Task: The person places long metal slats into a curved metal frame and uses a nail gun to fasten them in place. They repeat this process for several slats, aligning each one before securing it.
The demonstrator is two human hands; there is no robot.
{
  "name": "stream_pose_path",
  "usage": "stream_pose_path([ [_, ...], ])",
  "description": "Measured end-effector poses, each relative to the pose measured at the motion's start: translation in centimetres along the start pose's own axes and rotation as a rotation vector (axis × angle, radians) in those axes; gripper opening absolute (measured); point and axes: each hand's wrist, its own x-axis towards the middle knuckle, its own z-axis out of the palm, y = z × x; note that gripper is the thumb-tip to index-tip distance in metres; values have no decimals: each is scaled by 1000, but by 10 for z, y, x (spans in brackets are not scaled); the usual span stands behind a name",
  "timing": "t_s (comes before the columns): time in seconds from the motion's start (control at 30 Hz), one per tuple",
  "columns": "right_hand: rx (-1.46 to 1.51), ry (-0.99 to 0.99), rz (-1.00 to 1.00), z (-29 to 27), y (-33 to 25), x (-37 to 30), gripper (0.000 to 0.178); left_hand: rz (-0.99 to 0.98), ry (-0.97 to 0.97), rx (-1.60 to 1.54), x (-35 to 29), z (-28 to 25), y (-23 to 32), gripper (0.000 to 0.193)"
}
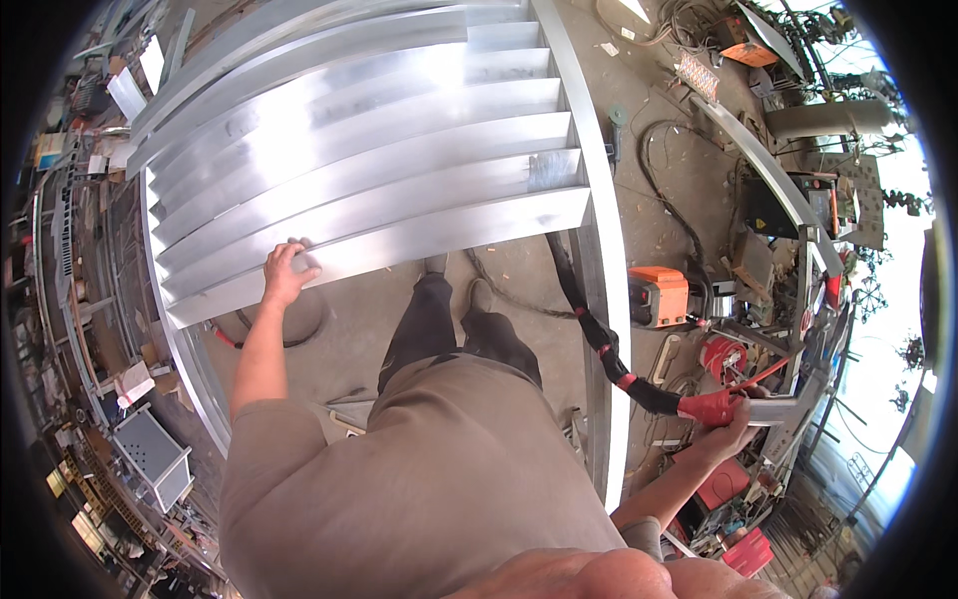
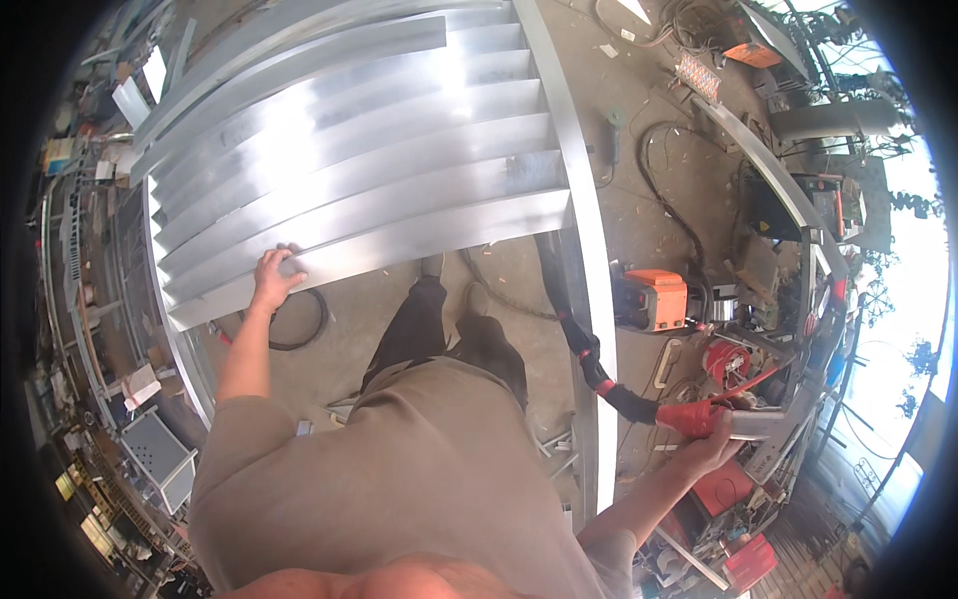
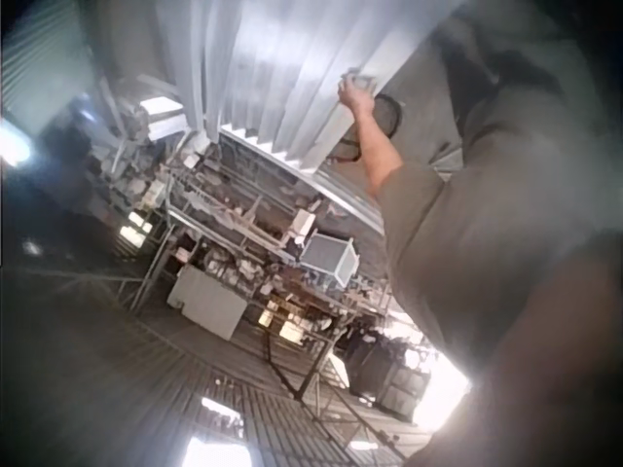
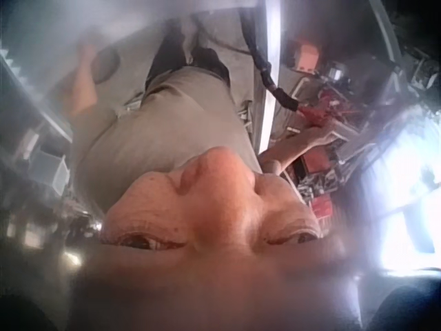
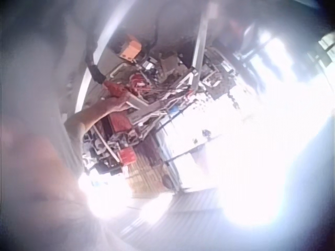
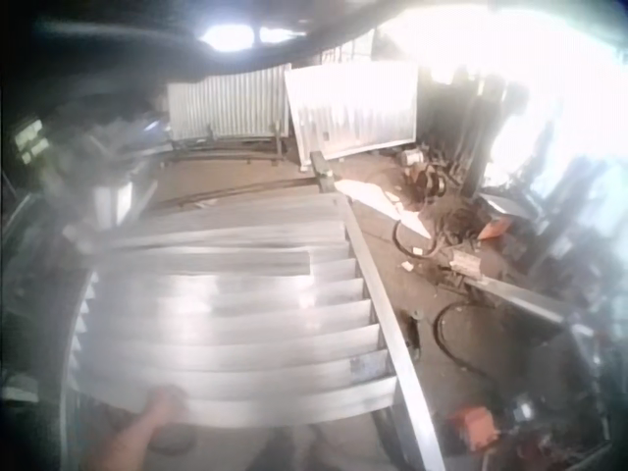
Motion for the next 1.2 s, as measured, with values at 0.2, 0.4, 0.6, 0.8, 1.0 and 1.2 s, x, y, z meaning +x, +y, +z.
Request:
stream_pose_path([
  [0.2,-49,-177,-245,95,-94,-3,60,3,26,-16,0,-2,1,63],
  [0.4,-62,-476,-281,162,-116,8,83,31,13,-29,4,5,-9,62],
  [0.6,-28,-689,-53,223,-134,19,75,52,29,-31,4,10,-14,64],
  [0.8,-694,-726,19,299,-121,20,35,53,39,-9,3,6,-8,60],
  [1.0,-1288,-947,139,366,-67,28,43,2,-6,-18,3,6,-7,62],
  [1.2,-1560,-1108,69,395,-42,33,46,-6,6,-27,2,5,-6,62],
])
